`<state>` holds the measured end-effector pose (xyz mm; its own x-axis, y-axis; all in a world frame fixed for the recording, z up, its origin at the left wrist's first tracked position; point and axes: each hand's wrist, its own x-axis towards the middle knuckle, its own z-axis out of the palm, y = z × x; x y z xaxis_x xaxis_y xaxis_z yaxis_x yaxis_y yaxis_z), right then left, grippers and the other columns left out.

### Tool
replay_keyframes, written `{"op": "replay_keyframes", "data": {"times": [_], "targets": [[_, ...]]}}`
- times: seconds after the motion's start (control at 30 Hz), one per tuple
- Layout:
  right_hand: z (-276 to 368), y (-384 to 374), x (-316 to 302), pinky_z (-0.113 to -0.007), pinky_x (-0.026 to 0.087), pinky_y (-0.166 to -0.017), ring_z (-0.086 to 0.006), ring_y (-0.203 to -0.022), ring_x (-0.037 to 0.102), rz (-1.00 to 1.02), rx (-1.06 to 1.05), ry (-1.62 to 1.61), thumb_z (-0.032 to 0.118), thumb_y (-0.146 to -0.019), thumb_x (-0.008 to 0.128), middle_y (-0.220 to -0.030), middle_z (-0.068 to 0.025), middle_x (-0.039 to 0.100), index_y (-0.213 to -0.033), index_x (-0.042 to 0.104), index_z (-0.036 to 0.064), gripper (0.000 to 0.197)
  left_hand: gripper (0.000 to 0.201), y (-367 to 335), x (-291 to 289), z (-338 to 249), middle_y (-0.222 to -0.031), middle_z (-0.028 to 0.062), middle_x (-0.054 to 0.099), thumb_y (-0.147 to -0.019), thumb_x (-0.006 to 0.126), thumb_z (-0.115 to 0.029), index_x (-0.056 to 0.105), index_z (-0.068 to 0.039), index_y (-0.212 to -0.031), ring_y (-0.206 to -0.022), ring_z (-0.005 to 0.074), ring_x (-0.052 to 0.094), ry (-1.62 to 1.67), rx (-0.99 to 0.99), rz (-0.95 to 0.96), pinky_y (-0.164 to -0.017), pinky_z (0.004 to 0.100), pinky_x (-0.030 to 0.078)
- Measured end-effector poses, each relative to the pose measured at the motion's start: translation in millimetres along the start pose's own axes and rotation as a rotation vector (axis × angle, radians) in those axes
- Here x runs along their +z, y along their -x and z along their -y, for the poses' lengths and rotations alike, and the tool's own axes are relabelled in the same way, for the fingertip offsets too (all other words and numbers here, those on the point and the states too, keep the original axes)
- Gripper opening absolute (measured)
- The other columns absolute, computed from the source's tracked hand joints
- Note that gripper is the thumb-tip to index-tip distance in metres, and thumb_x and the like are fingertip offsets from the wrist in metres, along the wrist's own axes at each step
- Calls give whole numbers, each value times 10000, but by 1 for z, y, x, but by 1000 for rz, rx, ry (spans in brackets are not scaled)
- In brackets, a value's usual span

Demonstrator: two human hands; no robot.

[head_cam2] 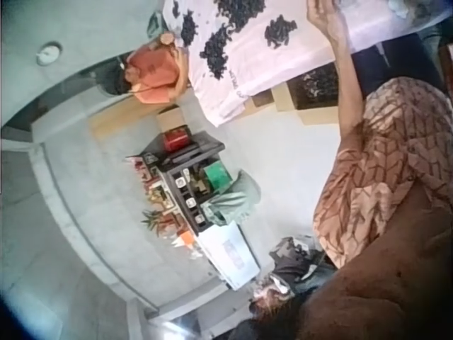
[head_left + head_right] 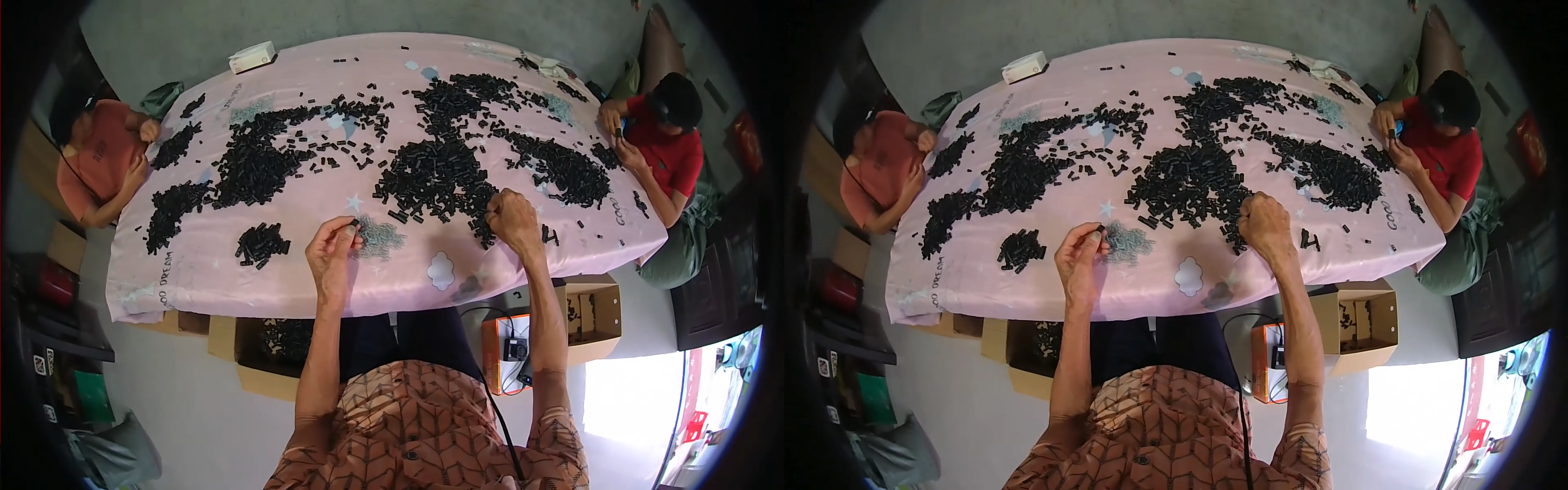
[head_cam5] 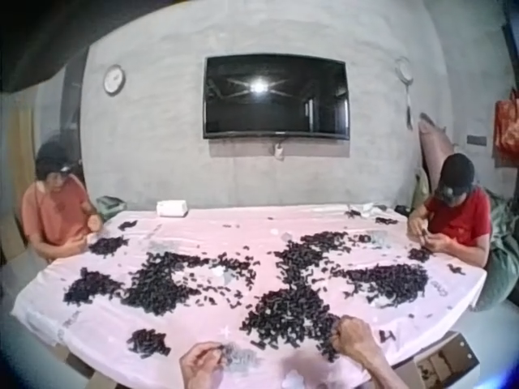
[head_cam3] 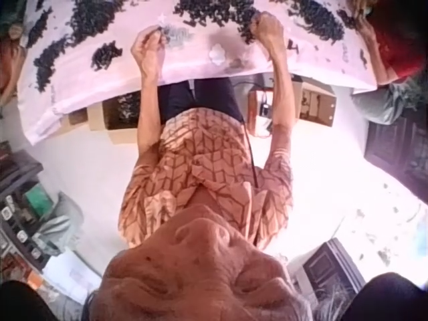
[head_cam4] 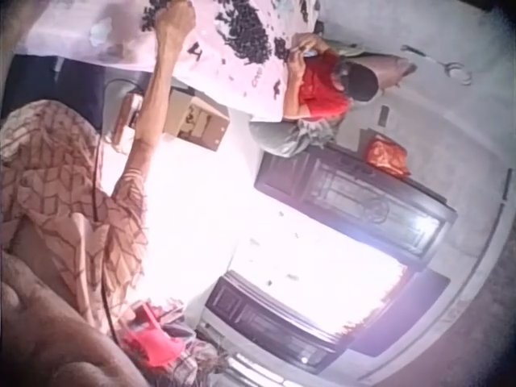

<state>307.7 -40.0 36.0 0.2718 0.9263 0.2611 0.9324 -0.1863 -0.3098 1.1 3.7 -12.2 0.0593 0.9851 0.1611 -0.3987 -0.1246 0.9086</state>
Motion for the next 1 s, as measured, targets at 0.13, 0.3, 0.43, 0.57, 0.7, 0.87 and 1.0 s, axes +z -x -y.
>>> {"op": "replay_keyframes", "data": {"times": [0.13, 0.3, 0.43, 0.57, 0.7, 0.87, 1.0], "targets": [[-1, 6, 2, -419, 524, -710, -362, -755, 658, -68, -57, -32, 62, -721, 655, -825, -191, 668, -805, 681, 0, 108, 177, 0, 1, -3, -873, 48, 661, -931, 604, -45, 641, 27, -1088, -739, 94, 596, -27, -3, -8, -686, 220, 494], [20, 7, 3, -365, 497, -622, -304, -669, 629, -228, -135, -204, 45, -730, 660, -753, -154, 641, -801, 649, 0, 85, 193, 1, 1, -5, -907, 44, 649, -923, 595, -8, 644, 18, -1108, -752, 85, 587, -25, 19, 8, -695, 211, 490], [64, 1, 8, -373, 499, -686, -320, -751, 632, -62, -263, -537, 43, -760, 613, -796, -169, 631, -864, 661, -6, 124, 202, 0, -4, -1, -919, 31, 635, -923, 577, 16, 651, 6, -1111, -771, 77, 582, -69, 73, 43, -708, 207, 487], [88, -9, 32, -386, 519, -727, -328, -794, 638, -64, -514, -621, -16, -804, 576, -888, -163, 643, -887, 669, -41, 128, 208, 2, 2, -4, -907, 22, 620, -929, 544, 39, 654, 7, -1102, -787, 77, 580, -56, 55, 84, -746, 209, 489], [107, -6, 43, -383, 517, -727, -338, -792, 638, -65, -509, -658, -38, -800, 561, -876, -177, 638, -928, 658, -39, 161, 316, 3, 2, -3, -1009, 65, 622, -893, 575, 67, 592, 4, -1202, -860, 97, 590, 46, 23, 66, -786, 230, 498], [108, -6, 49, -360, 512, -690, -310, -754, 640, -67, -459, -695, -49, -783, 575, -856, -168, 639, -930, 653, -34, 167, 381, 3, 4, -2, -1045, 72, 626, -859, 582, 119, 568, 4, -1223, -946, 109, 593, 50, 45, 107, -858, 242, 497], [112, -5, 51, -310, 506, -650, -246, -714, 631, -2, -446, -768, -87, -772, 571, -837, -142, 635, -935, 645, -48, 183, 359, 3, 0, -2, -1026, 64, 633, -848, 592, 126, 590, 8, -1188, -936, 102, 594, 6, 65, 94, -860, 232, 491]]}}
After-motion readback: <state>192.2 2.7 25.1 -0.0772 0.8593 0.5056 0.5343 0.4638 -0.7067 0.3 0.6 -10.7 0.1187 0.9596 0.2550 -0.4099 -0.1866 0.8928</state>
